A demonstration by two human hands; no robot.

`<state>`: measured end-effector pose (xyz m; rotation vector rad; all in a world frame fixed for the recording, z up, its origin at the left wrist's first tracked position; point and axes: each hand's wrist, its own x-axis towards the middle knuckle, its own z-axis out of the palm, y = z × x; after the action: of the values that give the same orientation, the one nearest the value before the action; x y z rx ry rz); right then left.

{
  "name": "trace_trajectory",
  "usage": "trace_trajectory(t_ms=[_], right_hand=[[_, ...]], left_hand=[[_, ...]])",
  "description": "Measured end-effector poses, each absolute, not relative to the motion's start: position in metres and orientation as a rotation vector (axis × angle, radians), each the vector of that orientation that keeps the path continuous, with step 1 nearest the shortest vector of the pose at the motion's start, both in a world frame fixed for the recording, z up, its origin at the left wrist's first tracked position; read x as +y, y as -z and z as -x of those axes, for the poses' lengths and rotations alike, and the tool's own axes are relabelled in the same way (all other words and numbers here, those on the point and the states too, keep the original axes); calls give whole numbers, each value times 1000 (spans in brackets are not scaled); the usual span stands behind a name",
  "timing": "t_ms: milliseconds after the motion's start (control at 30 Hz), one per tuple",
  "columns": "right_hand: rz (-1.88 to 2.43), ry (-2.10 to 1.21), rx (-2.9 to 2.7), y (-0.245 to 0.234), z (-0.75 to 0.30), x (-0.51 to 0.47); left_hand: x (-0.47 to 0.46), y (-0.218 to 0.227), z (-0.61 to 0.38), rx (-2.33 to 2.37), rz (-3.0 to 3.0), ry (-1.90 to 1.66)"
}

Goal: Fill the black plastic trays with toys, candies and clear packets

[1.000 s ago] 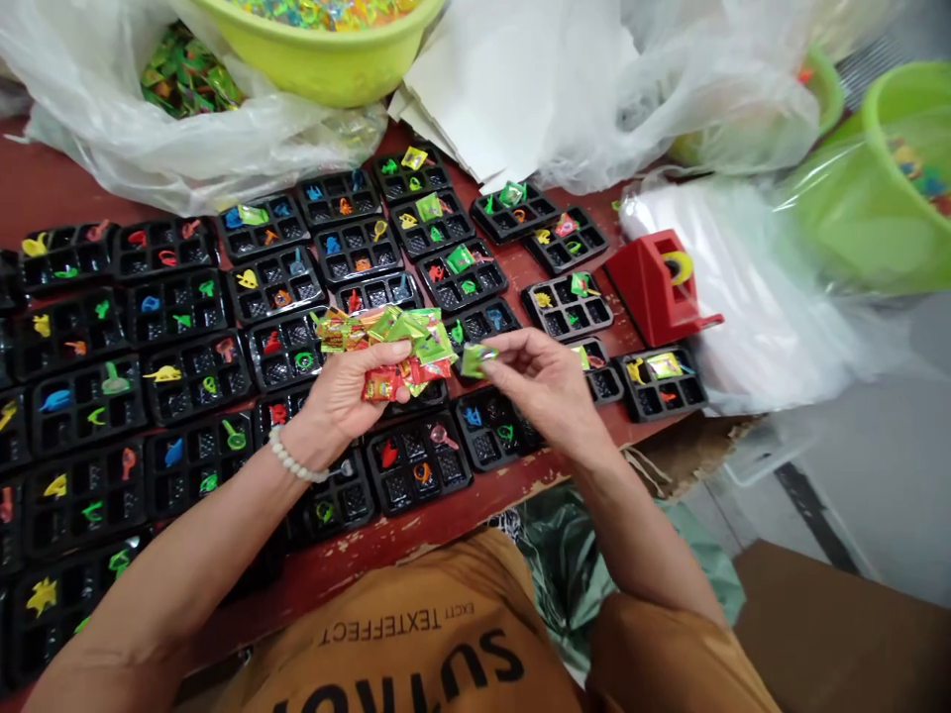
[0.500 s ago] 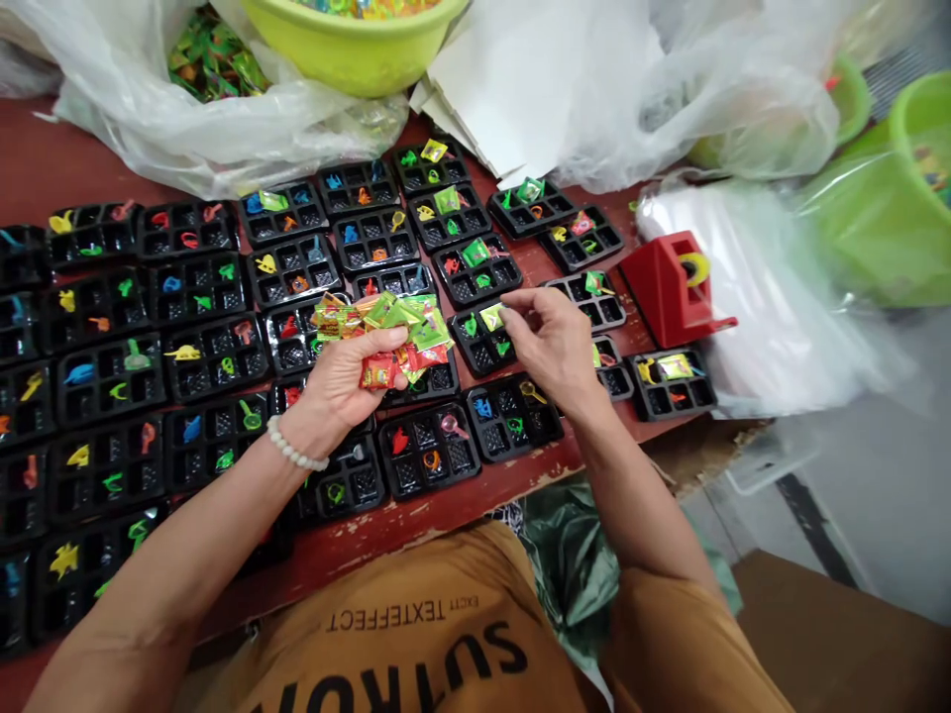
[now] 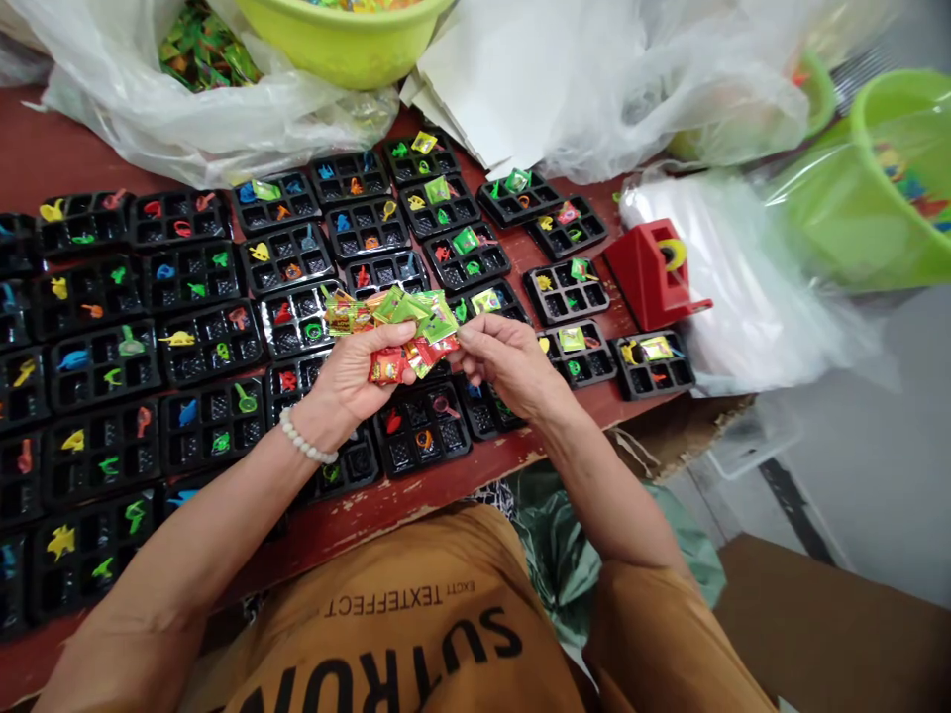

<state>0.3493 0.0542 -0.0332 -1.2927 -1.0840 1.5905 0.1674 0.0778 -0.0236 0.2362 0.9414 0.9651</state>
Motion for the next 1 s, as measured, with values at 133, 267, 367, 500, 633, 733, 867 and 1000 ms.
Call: trace_trajectory(t_ms=[133,267,367,500,633,733,867,1000], right_hand=[[1504,-1143,-1251,25,-364,51],[1728,-711,-1427,27,-397,39],[1908,-564,-1564,38,-417,23],[2087,-606,-1773,48,-420,8],[1972,-469,-1851,43,-404,11],[1704,-646,-1723,32,-380,20],[1456,-1095,-1565,24,-342,33],[1432,-1229,-1426,28,-327,39]], left_hand=[[79,22,-167,991,-177,-959],[80,24,-160,998,-175,-1007],[79,26,-155,1026,-184,-1013],[77,27,-154,1057,-189,-1011],[76,28,-156,1031,-205,-996],[73,29,-158,996,-234,-990],[66,26,-158,991,-259,-1000],[64,22,-142,1017,-254,-1042]])
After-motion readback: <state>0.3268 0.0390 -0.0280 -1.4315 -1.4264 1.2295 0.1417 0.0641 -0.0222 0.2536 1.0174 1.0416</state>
